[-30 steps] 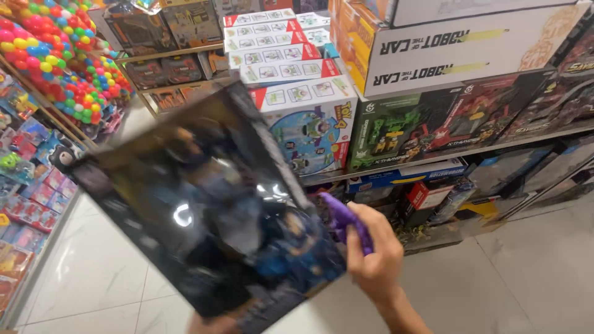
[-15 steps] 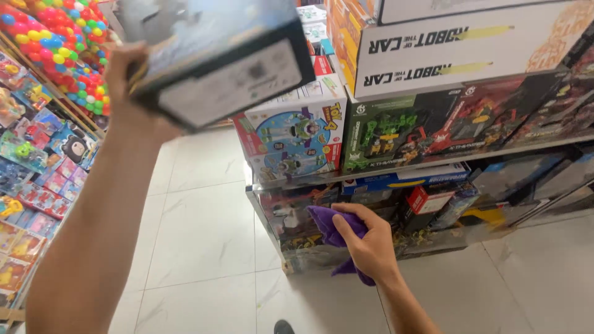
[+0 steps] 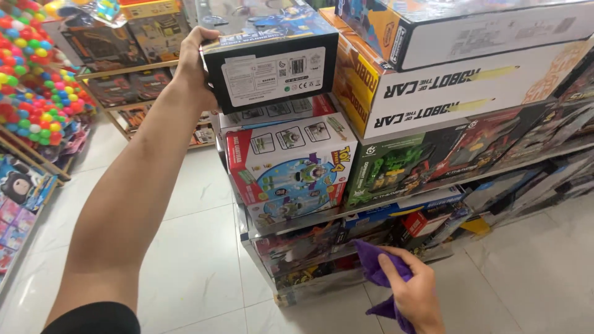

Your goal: Cleaning and dusting various toy boxes on the shelves of a toy store.

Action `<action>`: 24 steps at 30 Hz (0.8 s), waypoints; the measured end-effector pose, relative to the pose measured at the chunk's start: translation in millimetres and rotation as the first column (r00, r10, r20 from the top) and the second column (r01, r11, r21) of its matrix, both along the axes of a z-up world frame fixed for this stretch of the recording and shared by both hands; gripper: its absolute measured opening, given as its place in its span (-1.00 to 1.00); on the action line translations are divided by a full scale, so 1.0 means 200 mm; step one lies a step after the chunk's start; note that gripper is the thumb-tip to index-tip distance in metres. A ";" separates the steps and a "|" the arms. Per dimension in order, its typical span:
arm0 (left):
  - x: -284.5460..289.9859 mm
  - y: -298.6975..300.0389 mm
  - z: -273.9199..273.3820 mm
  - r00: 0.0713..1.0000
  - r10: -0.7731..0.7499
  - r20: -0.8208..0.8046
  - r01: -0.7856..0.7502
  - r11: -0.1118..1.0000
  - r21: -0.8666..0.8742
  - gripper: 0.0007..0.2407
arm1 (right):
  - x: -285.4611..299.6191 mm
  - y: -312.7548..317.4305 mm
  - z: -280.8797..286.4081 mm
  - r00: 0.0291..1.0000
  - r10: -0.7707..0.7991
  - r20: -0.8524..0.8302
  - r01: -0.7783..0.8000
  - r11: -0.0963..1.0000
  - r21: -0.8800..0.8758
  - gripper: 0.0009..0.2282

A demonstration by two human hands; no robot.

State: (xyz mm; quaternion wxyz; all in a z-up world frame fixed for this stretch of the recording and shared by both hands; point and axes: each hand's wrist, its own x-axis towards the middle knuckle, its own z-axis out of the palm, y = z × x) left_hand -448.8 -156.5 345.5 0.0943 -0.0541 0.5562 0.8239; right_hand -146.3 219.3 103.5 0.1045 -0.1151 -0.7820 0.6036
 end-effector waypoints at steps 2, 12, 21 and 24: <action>0.05 0.05 0.04 0.995 0.000 0.095 0.013 0.992 -0.126 -0.52 | -0.03 -0.02 0.01 0.999 -0.011 0.052 0.017 0.994 -0.105 -0.76; 0.00 0.07 0.01 0.988 -0.031 0.153 0.077 0.947 -0.311 -0.47 | -0.12 -0.13 0.01 0.999 -0.005 0.040 0.011 0.989 -0.149 -0.77; 0.11 -0.02 0.06 0.998 0.023 0.059 0.017 0.803 -0.596 -0.26 | -0.29 -0.16 0.28 0.984 0.009 -0.180 0.009 0.995 0.097 -0.73; 0.23 -0.11 -0.02 0.999 -0.024 -0.024 0.012 0.907 -0.421 -0.37 | -0.41 -0.19 0.42 0.949 0.076 -0.304 -0.006 0.974 0.226 -0.61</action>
